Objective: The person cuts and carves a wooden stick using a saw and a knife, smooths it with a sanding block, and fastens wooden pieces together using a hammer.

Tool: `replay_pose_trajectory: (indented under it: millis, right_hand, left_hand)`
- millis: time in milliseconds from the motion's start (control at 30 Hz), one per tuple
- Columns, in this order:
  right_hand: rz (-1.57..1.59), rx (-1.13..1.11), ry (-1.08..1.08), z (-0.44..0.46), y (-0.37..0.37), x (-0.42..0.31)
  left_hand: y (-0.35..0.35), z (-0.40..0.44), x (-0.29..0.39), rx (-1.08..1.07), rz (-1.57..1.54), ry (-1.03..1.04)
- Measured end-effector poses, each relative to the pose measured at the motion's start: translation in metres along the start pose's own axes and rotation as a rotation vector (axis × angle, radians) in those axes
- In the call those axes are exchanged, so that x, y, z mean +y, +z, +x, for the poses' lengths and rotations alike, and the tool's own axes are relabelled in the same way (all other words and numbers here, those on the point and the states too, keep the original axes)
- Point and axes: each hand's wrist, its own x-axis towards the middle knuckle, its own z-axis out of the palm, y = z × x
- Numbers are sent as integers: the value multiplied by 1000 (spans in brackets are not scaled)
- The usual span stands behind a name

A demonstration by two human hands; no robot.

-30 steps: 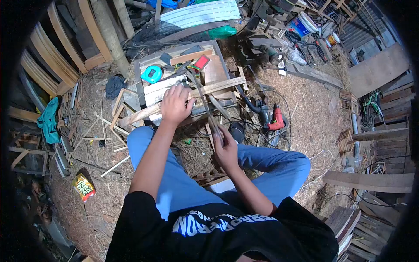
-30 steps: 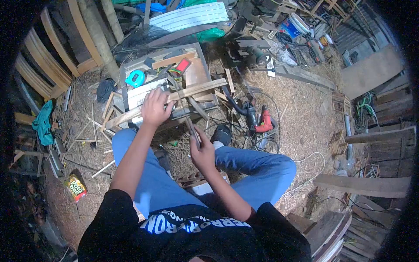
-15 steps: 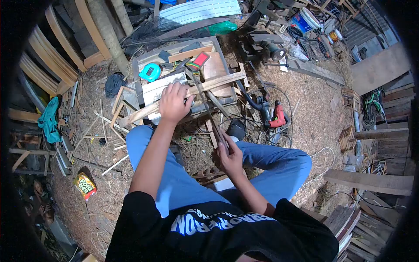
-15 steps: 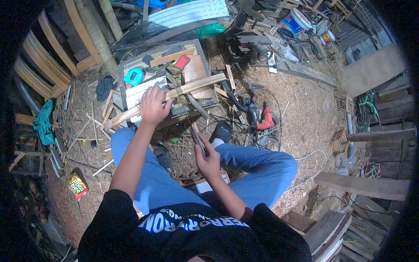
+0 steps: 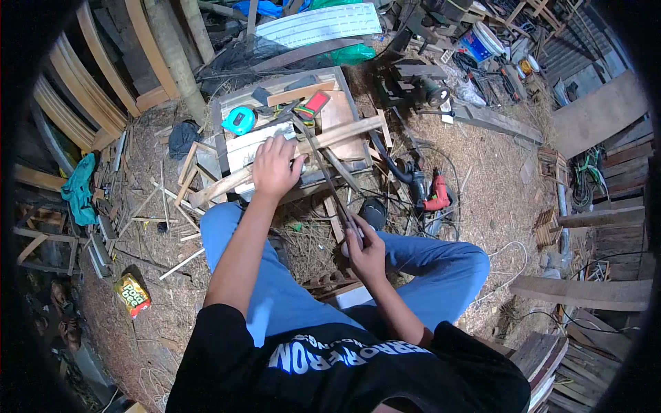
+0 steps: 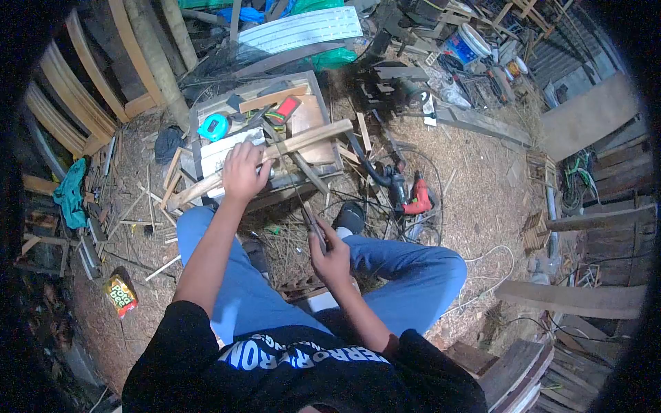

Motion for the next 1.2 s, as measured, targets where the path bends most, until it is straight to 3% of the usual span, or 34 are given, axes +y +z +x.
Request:
replay_pose_trajectory:
  millis: [100, 333, 467, 500, 700, 767, 833, 867, 967, 1100, 1200]
  right_hand:
    - [-29, -4, -28, 3, 1, -1]
    - [218, -90, 268, -26, -21, -39]
    - [235, -151, 140, -23, -24, -60]
    - [216, -195, 193, -22, -31, -84]
    - [195, -211, -83, 15, -38, -152]
    - [285, -253, 110, 18, -42, -183]
    - [183, -222, -63, 14, -50, -183]
    - [87, -170, -268, 13, -53, -176]
    - [169, -133, -146, -2, -68, -181]
    - [14, -71, -212, 2, -82, -172]
    - [-44, 5, -128, 9, -97, -164]
  left_hand:
    - [3, 0, -1, 7, -7, -34]
    - [-2, -10, 3, -67, -9, 41]
    - [-2, -10, 2, -44, -28, 56]
    - [-2, -9, 2, -44, -41, 53]
    - [-5, -10, 2, -20, -86, 53]
    - [-5, -12, 4, -18, -95, 35]
    - [-12, -12, 5, -61, -75, -21]
    - [-13, -12, 1, -58, -67, -17]
    - [-7, -13, -2, -118, -79, -43]
    - [-9, -11, -4, -53, -181, -59]
    - [-24, -6, -12, 15, -314, -162]
